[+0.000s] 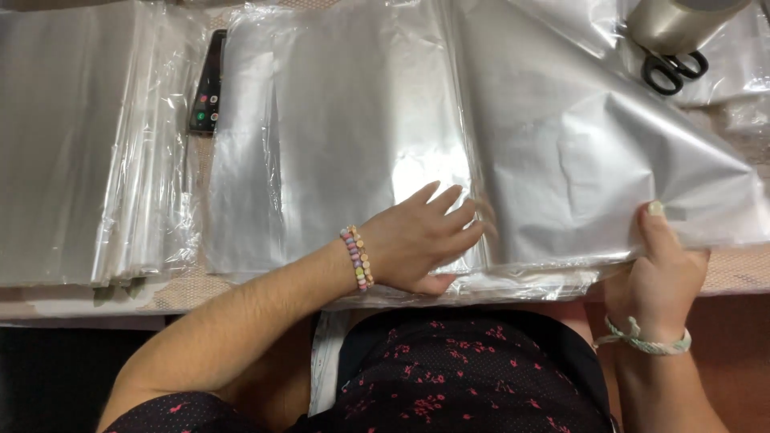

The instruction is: The person places white fabric items into clear plastic pouches, folds the pouches, and stacks them on the table. The person repeats this process for several pouches, handling each one individually.

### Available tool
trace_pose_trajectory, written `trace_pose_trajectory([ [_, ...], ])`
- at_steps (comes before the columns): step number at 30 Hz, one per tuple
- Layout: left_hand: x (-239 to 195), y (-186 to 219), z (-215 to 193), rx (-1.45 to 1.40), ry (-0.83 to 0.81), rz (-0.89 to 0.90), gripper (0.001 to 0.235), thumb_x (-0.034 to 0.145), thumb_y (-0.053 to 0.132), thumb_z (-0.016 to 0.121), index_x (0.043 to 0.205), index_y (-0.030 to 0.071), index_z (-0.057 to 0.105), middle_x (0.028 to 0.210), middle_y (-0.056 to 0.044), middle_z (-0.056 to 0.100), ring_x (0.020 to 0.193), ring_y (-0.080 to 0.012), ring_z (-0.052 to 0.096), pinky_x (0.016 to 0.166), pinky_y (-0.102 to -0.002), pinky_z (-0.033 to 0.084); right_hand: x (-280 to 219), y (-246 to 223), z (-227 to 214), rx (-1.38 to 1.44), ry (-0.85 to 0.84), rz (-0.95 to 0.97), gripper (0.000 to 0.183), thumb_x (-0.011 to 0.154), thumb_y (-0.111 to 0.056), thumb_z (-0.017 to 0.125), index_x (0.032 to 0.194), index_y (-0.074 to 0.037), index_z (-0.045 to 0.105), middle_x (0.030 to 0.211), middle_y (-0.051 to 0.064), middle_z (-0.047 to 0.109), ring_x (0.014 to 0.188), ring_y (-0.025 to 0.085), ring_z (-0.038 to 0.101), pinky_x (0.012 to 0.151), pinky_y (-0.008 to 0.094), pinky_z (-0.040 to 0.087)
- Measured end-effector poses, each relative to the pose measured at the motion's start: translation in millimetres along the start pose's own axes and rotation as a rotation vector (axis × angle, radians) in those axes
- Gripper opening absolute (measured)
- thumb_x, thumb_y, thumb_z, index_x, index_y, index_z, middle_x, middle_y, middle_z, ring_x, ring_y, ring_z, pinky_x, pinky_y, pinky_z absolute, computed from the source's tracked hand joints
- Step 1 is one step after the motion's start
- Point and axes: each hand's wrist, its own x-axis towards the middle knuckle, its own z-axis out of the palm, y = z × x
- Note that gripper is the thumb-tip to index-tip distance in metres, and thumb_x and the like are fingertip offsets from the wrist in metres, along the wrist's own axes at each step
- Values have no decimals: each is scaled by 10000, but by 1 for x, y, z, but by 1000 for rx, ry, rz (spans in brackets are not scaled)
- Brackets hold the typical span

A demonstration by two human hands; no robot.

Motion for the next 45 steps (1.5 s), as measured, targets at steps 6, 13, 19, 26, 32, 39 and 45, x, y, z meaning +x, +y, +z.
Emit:
trace_pose_trajectory([
  [6, -3, 23, -6, 160, -198, 30, 727, 845, 511, 586, 1331, -27, 535, 1312, -251, 597, 1210, -383, 603, 820, -440, 558, 21, 59, -67, -738, -482, -523, 629, 747, 216, 564, 1348, 70, 676, 1264, 205, 679, 1152, 313, 636, 1038, 307, 450],
  [13, -5, 32, 14, 7, -35, -253, 634, 981, 536, 473, 1303, 14, 629, 1307, -89, 592, 1143, -271, 539, 974, -390, 423, 24, 33, -64, -668, -421, -615, 327, 951, 218, 682, 1266, 138, 713, 1270, 262, 627, 1220, 362, 586, 1140, 362, 365],
  [19, -5, 33, 20, 20, -113, -303, 716, 947, 575, 450, 1477, 94, 453, 1378, -93, 538, 1070, -244, 561, 922, -418, 430, 28, -12, -26, -111, -340, -10, 474, 918, -62, 705, 1361, -105, 542, 1196, 4, 646, 1069, 98, 644, 969, 218, 560],
  [26, -7, 34, 12, 156, -89, -243, 733, 939, 611, 453, 1454, 92, 499, 1367, -118, 548, 1049, -223, 563, 892, -385, 456, 24, -18, -29, -278, -362, 40, 523, 933, -87, 718, 1412, -83, 509, 1094, 39, 608, 926, 130, 598, 736, 252, 505],
  [32, -15, 53, -8, 439, -242, -106, 462, 1012, 112, 416, 1454, -13, 464, 1321, -247, 605, 1045, -349, 664, 802, -397, 581, 19, -28, -30, -371, -354, -44, 564, 941, -74, 739, 1438, -25, 479, 1167, 101, 565, 1011, 177, 564, 801, 282, 494],
  [39, -30, 49, -15, 373, -344, -367, 556, 947, 263, 515, 1459, 66, 423, 1434, -214, 525, 1251, -381, 573, 958, -533, 494, -1, -56, -22, -390, -403, 31, 497, 994, -111, 690, 1451, -38, 508, 1057, 113, 538, 835, 174, 548, 632, 295, 526],
  [45, -37, 28, -28, 438, -115, -304, 240, 1017, 176, 517, 1108, 16, 671, 1125, -224, 723, 994, -322, 741, 822, -425, 625, -1, -55, -15, -369, -397, 64, 485, 992, -132, 699, 1431, -53, 509, 1053, 98, 563, 857, 185, 570, 661, 311, 530],
])
